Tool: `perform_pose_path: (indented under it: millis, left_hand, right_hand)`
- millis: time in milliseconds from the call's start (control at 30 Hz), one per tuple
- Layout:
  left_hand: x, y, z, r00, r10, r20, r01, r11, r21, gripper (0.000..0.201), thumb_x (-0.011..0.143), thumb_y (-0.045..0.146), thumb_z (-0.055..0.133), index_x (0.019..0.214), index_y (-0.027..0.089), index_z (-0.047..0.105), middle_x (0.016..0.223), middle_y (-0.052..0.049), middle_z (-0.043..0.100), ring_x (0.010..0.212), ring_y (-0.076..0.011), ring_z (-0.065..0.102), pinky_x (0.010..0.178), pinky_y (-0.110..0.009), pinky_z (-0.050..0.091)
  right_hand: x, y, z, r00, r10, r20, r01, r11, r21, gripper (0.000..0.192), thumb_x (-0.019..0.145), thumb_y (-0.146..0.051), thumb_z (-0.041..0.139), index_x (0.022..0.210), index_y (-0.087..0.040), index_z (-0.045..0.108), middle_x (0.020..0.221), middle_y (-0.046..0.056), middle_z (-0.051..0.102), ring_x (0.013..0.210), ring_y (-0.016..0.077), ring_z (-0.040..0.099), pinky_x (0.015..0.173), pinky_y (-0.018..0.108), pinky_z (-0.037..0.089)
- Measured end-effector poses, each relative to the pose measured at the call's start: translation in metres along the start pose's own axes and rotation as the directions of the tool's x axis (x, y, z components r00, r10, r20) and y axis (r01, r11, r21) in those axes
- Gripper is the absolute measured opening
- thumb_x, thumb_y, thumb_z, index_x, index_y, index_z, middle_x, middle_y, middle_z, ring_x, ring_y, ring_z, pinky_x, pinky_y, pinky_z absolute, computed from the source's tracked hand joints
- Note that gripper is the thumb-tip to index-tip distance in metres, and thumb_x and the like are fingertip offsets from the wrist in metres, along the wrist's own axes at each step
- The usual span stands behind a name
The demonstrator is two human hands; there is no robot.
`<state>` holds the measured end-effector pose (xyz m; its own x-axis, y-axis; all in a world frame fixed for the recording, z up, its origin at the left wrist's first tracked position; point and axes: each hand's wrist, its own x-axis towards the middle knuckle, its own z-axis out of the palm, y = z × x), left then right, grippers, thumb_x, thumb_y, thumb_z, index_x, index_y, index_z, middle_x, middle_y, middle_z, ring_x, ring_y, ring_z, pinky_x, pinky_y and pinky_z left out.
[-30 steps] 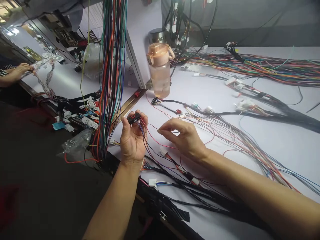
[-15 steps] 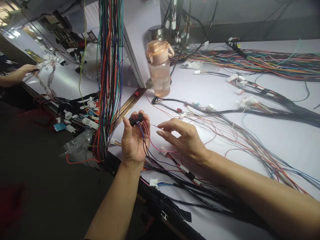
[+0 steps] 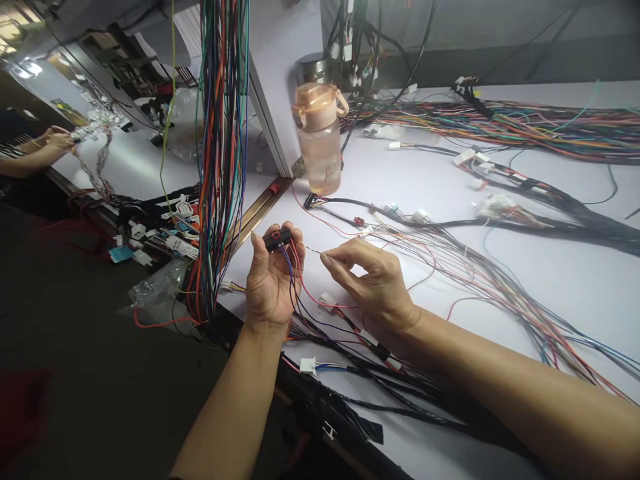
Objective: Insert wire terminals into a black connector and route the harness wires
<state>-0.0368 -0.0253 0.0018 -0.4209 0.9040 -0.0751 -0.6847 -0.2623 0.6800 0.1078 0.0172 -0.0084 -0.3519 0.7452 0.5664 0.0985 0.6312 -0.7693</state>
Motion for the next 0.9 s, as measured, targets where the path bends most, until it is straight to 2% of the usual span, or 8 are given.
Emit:
perform_pose_path:
  millis: [167, 367, 633, 767, 900]
  left_hand:
    - [-0.001, -0.001, 0.002, 0.997, -0.007, -0.072, 0.008, 1.000, 0.013, 0.025, 0.084, 0.045, 0.063, 0.083, 0.020, 0.069, 0.100, -0.004, 0.068, 0.097, -0.0130, 0.064, 0.080, -0.020, 0.057]
    - [-0.001, -0.002, 0.001, 0.999, -0.029, -0.035, 0.031, 0.998, 0.051, 0.025, 0.078, 0.047, 0.069, 0.083, 0.022, 0.070, 0.100, -0.002, 0.068, 0.104, -0.0144, 0.063, 0.084, -0.021, 0.056]
    - [-0.001, -0.002, 0.006, 0.997, -0.081, -0.019, 0.080, 0.996, -0.037, 0.024, 0.084, 0.042, 0.063, 0.083, 0.019, 0.070, 0.096, -0.002, 0.070, 0.091, -0.0087, 0.066, 0.075, -0.012, 0.055]
    - [0.000, -0.003, 0.006, 0.998, -0.059, -0.037, 0.057, 0.996, -0.063, 0.025, 0.088, 0.039, 0.059, 0.080, 0.018, 0.069, 0.091, -0.001, 0.071, 0.091, -0.0097, 0.067, 0.080, -0.016, 0.055]
    - [0.001, -0.005, 0.006, 0.999, -0.026, -0.021, 0.025, 0.999, -0.047, 0.022, 0.087, 0.037, 0.061, 0.082, 0.017, 0.069, 0.090, -0.002, 0.070, 0.091, -0.0120, 0.068, 0.084, -0.021, 0.055]
  right_hand:
    - [0.000, 0.001, 0.000, 1.000, 0.001, 0.002, -0.001, 1.000, 0.018, 0.011, 0.086, -0.019, 0.059, 0.080, -0.018, 0.068, 0.067, 0.000, 0.062, 0.063, 0.0103, 0.054, 0.061, 0.023, 0.044]
    - [0.001, 0.001, 0.000, 1.000, -0.020, -0.020, 0.020, 1.000, -0.003, 0.010, 0.087, -0.019, 0.059, 0.085, -0.018, 0.069, 0.074, 0.001, 0.067, 0.066, 0.0103, 0.058, 0.062, 0.022, 0.047]
    - [0.002, 0.000, 0.000, 0.991, -0.112, -0.070, 0.103, 0.988, -0.113, 0.012, 0.085, -0.016, 0.059, 0.079, -0.017, 0.069, 0.069, 0.001, 0.068, 0.062, 0.0090, 0.059, 0.061, 0.021, 0.047]
    - [0.004, -0.005, -0.002, 0.983, -0.142, -0.119, 0.128, 0.984, -0.125, 0.013, 0.085, -0.015, 0.058, 0.077, -0.017, 0.068, 0.067, 0.000, 0.067, 0.062, 0.0089, 0.059, 0.061, 0.021, 0.047]
    - [0.007, -0.013, -0.005, 0.983, -0.152, -0.106, 0.135, 0.979, -0.151, 0.013, 0.085, -0.016, 0.058, 0.076, -0.016, 0.068, 0.067, 0.000, 0.066, 0.062, 0.0090, 0.059, 0.061, 0.021, 0.046]
